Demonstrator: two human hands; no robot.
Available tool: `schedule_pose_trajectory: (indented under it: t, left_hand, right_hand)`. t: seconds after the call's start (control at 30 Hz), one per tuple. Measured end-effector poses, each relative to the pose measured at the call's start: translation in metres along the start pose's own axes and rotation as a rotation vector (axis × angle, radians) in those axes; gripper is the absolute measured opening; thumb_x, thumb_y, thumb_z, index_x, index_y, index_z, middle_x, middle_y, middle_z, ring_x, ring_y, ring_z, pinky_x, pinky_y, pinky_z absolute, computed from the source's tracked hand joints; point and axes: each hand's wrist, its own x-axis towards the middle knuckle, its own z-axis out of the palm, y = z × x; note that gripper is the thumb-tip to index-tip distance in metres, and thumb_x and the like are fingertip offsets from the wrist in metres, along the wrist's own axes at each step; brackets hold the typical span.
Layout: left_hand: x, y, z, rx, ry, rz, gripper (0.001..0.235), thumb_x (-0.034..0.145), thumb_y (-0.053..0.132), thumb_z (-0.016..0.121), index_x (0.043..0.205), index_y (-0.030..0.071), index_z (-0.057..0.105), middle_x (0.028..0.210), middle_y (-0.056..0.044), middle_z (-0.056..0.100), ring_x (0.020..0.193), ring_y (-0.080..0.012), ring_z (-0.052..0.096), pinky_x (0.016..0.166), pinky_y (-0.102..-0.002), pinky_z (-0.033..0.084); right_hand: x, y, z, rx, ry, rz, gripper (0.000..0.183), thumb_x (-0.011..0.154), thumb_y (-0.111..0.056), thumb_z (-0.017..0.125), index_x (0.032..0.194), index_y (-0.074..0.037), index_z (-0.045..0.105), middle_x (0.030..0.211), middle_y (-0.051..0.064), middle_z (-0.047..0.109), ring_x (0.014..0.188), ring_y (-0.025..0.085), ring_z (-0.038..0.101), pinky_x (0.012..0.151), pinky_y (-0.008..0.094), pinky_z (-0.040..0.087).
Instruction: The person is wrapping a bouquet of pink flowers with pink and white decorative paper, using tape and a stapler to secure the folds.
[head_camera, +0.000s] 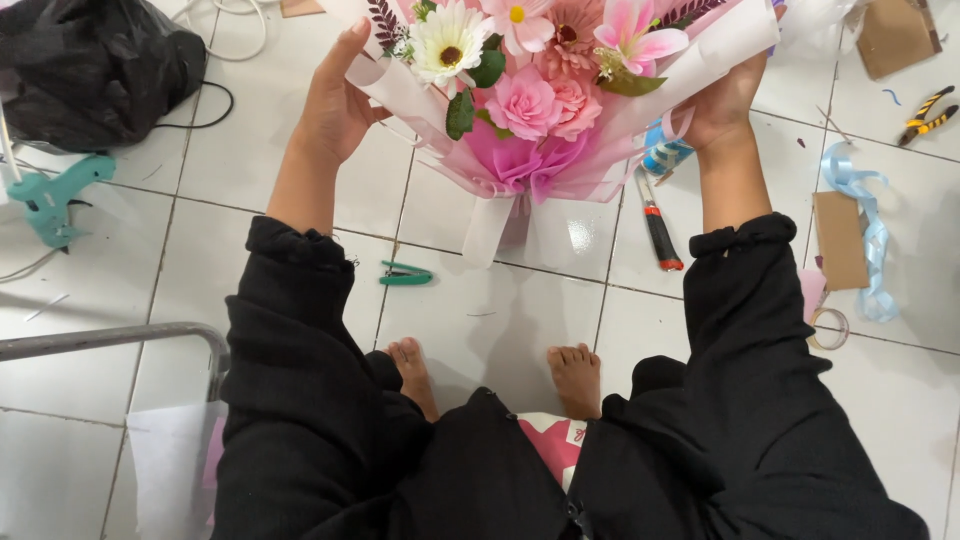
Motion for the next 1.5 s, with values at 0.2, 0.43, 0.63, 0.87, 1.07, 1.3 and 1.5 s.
schedule_pose_trajectory:
  t: [0.2, 0.43, 0.63, 0.87, 1.07, 1.3, 1.5]
  left_hand:
    - [0.01, -0.011, -0.013, -0.015, 0.02, 0.025, 0.037, 0.073, 0.04, 0.07, 0.079, 0.021, 0.038, 0.092, 0.004, 0.061, 0.091, -0.0113, 0.061, 0.073, -0.032, 0.053]
    - [0.008, -0.008, -0.01, -0.001, 0.027, 0.001, 0.035, 0.071, 0.039, 0.069, 0.086, 0.02, 0.044, 0.093, 0.003, 0.062, 0.088, -0.0123, 0.061, 0.072, -0.03, 0.052]
    - [0.003, -0.001, -0.003, -0.077, 0.033, -0.009, 0.05, 0.071, 0.052, 0.058, 0.107, 0.019, 0.065, 0.101, 0.004, 0.071, 0.091, -0.0145, 0.067, 0.073, -0.031, 0.054]
    - [0.003, 0.001, -0.002, -0.101, 0.036, -0.034, 0.06, 0.064, 0.062, 0.054, 0.108, 0.022, 0.064, 0.101, 0.005, 0.069, 0.092, -0.0137, 0.065, 0.077, -0.031, 0.052]
    - [0.005, -0.004, -0.002, -0.08, 0.039, -0.008, 0.044, 0.07, 0.053, 0.061, 0.102, 0.022, 0.064, 0.097, 0.006, 0.071, 0.088, -0.0123, 0.065, 0.076, -0.03, 0.05]
    - [0.04, -0.029, -0.027, -0.223, -0.025, 0.007, 0.031, 0.081, 0.045, 0.062, 0.101, 0.022, 0.067, 0.085, 0.007, 0.071, 0.072, -0.0101, 0.065, 0.049, -0.023, 0.042]
    - [0.072, -0.059, -0.052, -0.171, -0.029, 0.021, 0.035, 0.084, 0.045, 0.068, 0.107, 0.019, 0.067, 0.105, 0.0, 0.068, 0.098, -0.0209, 0.062, 0.093, -0.05, 0.046]
  right_hand:
    - [-0.001, -0.003, 0.002, -0.021, -0.013, -0.026, 0.058, 0.065, -0.061, 0.072, 0.102, -0.016, 0.07, 0.101, 0.001, 0.07, 0.111, 0.022, 0.066, 0.098, 0.036, 0.052]
    - [-0.001, -0.002, -0.001, -0.074, -0.032, -0.021, 0.075, 0.062, -0.066, 0.071, 0.12, -0.018, 0.067, 0.119, 0.003, 0.069, 0.129, 0.027, 0.063, 0.107, 0.04, 0.052]
    - [-0.002, -0.004, 0.005, -0.06, -0.04, -0.031, 0.062, 0.066, -0.062, 0.071, 0.109, -0.017, 0.069, 0.109, 0.001, 0.07, 0.119, 0.023, 0.064, 0.103, 0.036, 0.051]
    - [-0.013, -0.008, 0.03, -0.04, -0.009, -0.068, 0.063, 0.059, -0.067, 0.067, 0.096, -0.017, 0.068, 0.093, -0.001, 0.068, 0.103, 0.018, 0.066, 0.093, 0.033, 0.052]
    - [-0.016, -0.005, 0.036, -0.075, -0.013, -0.104, 0.07, 0.06, -0.069, 0.066, 0.107, -0.017, 0.068, 0.101, 0.0, 0.07, 0.111, 0.021, 0.066, 0.098, 0.037, 0.053]
    - [-0.008, -0.007, 0.021, -0.07, 0.043, -0.095, 0.062, 0.068, -0.07, 0.059, 0.09, -0.014, 0.072, 0.08, 0.002, 0.072, 0.08, 0.02, 0.071, 0.057, 0.028, 0.055]
    - [-0.009, -0.006, 0.035, -0.085, 0.3, -0.002, 0.072, 0.056, -0.087, 0.051, 0.07, -0.017, 0.062, 0.064, 0.004, 0.068, 0.046, 0.017, 0.065, 0.041, 0.02, 0.05]
